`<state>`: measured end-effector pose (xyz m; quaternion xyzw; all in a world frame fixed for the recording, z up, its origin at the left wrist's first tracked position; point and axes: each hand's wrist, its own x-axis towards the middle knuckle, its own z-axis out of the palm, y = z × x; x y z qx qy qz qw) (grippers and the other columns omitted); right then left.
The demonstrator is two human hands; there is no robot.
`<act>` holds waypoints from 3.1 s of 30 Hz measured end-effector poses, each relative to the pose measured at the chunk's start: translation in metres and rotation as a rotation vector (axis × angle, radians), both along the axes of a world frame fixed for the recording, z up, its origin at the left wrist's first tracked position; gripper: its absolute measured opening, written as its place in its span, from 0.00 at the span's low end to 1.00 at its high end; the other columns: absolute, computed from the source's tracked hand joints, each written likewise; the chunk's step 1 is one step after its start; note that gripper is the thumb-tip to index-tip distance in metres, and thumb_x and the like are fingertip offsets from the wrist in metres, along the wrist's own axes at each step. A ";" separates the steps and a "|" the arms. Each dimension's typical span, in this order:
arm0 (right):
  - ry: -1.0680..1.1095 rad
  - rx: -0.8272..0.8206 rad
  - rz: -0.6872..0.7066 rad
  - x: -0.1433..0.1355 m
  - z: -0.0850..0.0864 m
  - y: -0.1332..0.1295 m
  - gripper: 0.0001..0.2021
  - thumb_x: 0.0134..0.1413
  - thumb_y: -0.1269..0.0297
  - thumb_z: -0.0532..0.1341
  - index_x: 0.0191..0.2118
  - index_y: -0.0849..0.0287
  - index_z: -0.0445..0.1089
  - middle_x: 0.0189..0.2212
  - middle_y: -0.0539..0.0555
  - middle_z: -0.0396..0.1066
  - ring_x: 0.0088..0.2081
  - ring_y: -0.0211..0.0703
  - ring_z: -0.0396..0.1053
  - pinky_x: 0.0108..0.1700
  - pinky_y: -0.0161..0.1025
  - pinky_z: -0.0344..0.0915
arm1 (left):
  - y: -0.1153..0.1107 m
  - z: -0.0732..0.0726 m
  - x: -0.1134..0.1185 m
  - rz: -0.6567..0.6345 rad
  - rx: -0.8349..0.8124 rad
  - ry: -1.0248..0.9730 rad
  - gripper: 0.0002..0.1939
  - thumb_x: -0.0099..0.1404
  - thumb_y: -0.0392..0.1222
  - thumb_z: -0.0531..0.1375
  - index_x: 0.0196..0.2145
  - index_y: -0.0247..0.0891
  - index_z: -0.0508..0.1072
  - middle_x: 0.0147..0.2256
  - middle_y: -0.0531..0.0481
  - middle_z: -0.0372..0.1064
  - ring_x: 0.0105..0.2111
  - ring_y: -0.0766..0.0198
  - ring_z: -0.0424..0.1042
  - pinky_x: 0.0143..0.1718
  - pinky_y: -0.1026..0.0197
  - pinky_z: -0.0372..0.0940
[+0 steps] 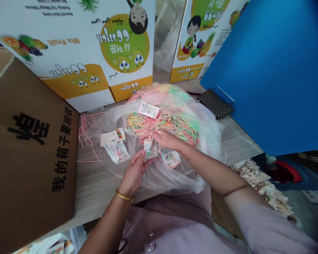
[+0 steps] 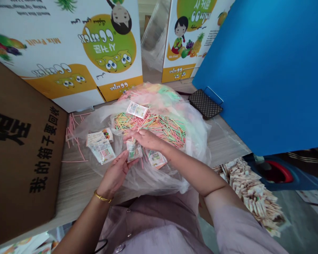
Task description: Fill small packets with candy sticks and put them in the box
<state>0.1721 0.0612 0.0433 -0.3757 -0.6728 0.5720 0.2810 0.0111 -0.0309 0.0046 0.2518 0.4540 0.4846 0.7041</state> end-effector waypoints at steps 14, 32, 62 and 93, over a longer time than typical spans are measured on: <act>-0.403 0.477 -0.341 0.044 0.026 0.010 0.29 0.58 0.61 0.68 0.64 0.56 0.68 0.62 0.61 0.69 0.63 0.58 0.64 0.65 0.54 0.56 | -0.002 -0.002 -0.003 -0.071 0.043 0.138 0.21 0.56 0.51 0.71 0.47 0.43 0.81 0.51 0.46 0.79 0.49 0.53 0.77 0.52 0.50 0.71; -0.494 0.783 -0.649 0.042 0.039 0.007 0.14 0.68 0.68 0.54 0.53 0.60 0.73 0.55 0.66 0.73 0.58 0.57 0.68 0.61 0.54 0.61 | 0.008 -0.016 -0.013 -0.011 0.004 0.086 0.27 0.41 0.57 0.78 0.38 0.44 0.84 0.46 0.47 0.82 0.50 0.46 0.79 0.57 0.44 0.71; -0.217 0.188 0.094 -0.079 -0.033 0.011 0.06 0.63 0.66 0.62 0.38 0.62 0.75 0.29 0.46 0.69 0.32 0.35 0.64 0.35 0.33 0.56 | -0.053 -0.019 -0.065 0.129 0.651 1.307 0.12 0.73 0.45 0.55 0.47 0.40 0.76 0.49 0.38 0.74 0.53 0.50 0.71 0.58 0.45 0.63; -1.098 0.287 -0.199 0.011 -0.026 -0.052 0.19 0.71 0.52 0.54 0.50 0.63 0.73 0.43 0.63 0.80 0.45 0.53 0.77 0.43 0.40 0.65 | -0.058 -0.028 0.006 -0.429 1.057 1.585 0.16 0.74 0.41 0.55 0.56 0.35 0.74 0.54 0.40 0.76 0.55 0.49 0.71 0.53 0.46 0.67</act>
